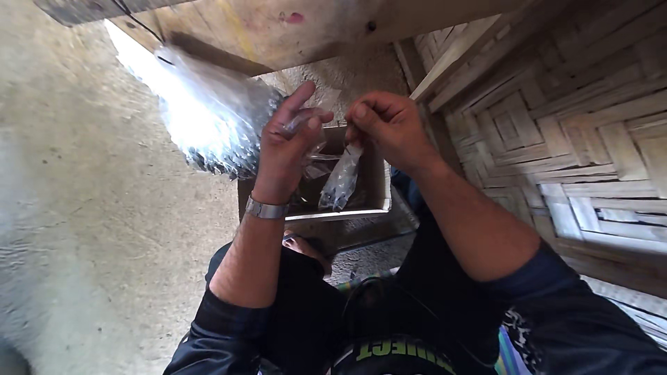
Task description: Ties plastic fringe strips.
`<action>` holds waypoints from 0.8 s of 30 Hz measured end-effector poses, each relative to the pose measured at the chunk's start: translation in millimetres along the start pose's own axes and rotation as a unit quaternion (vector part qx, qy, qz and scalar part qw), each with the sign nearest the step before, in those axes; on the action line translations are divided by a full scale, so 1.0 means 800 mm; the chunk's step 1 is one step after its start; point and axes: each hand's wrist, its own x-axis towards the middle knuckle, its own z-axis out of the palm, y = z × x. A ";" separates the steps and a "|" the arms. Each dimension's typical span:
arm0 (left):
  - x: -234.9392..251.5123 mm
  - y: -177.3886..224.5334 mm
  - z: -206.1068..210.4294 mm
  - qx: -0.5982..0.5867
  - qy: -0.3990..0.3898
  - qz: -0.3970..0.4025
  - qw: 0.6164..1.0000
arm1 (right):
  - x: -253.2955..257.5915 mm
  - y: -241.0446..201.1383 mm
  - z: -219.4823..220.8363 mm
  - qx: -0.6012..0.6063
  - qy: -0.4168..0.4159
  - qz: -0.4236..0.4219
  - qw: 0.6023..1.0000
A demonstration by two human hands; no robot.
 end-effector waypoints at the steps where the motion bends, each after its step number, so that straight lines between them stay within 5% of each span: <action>1: 0.000 0.001 0.001 0.001 0.003 -0.005 1.000 | 0.000 0.000 0.000 -0.006 0.005 0.003 1.000; 24: -0.005 -0.002 0.006 0.075 0.036 -0.024 0.996 | -0.001 -0.003 0.003 -0.046 0.022 0.021 0.998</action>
